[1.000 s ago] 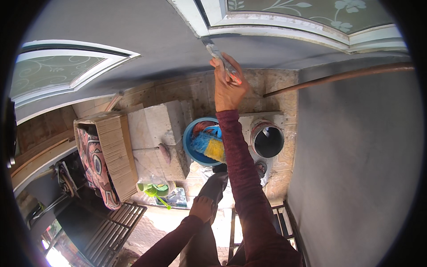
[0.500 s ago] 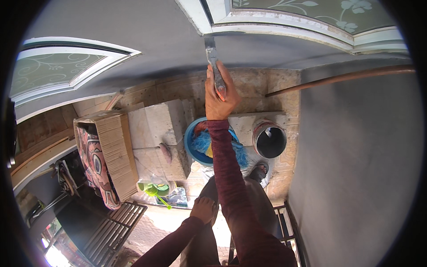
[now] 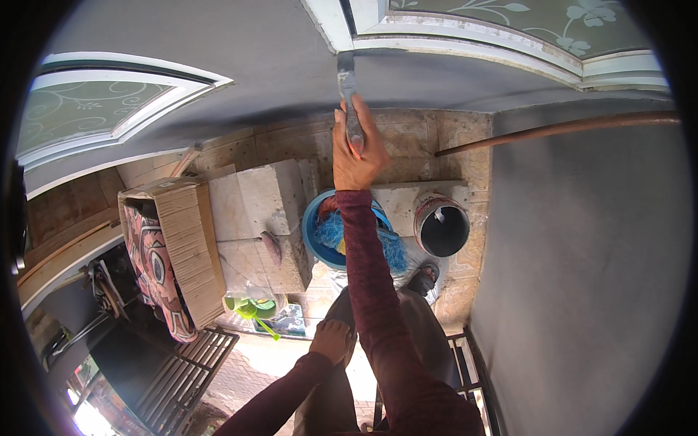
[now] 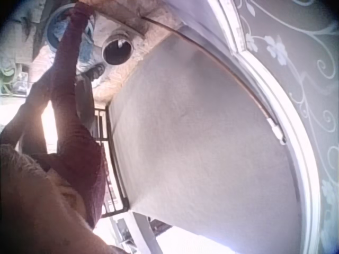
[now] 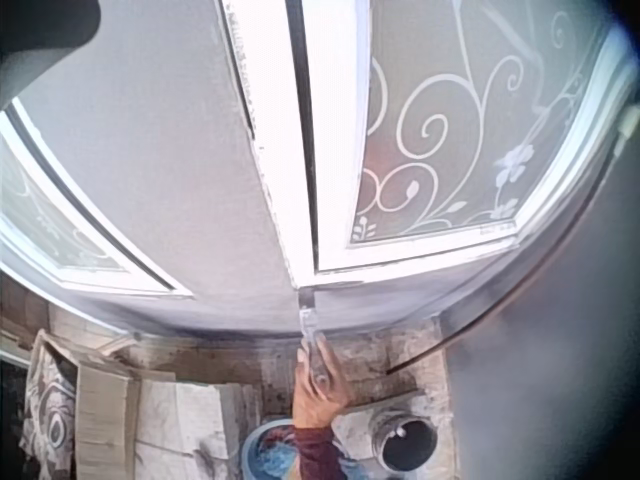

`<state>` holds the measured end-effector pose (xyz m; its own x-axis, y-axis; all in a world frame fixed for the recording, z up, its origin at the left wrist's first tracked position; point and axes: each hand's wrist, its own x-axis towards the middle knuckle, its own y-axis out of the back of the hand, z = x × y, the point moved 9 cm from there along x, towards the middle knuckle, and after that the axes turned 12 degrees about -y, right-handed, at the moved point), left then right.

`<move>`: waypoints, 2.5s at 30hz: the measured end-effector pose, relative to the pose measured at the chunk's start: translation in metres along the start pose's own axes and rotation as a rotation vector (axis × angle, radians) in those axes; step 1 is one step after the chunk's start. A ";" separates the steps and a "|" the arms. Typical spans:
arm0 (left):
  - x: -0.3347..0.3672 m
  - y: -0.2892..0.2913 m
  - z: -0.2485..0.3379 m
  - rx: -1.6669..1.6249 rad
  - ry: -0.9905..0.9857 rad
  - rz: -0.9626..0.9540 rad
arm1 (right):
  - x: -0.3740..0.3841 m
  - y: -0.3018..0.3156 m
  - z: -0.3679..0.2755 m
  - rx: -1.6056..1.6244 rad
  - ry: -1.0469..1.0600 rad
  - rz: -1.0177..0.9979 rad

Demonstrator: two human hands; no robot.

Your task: The person is using a paintbrush to apply paint to the wall surfaces around a window frame.

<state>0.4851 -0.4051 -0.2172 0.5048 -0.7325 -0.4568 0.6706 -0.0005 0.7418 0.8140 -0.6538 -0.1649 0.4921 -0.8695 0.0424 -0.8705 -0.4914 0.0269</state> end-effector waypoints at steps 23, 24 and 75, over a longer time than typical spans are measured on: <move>-0.004 -0.011 -0.009 -0.064 0.024 -0.119 | 0.002 -0.016 -0.028 -0.126 0.069 0.113; -0.004 -0.011 -0.008 -0.067 0.025 -0.124 | 0.003 -0.016 -0.027 -0.124 0.064 0.111; 0.000 -0.002 -0.001 0.026 -0.014 -0.005 | 0.021 0.008 -0.030 -0.506 0.335 -0.330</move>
<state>0.4850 -0.4045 -0.2192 0.4937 -0.7419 -0.4536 0.6584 -0.0218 0.7523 0.8175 -0.6741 -0.1342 0.7763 -0.5761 0.2557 -0.6067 -0.5731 0.5509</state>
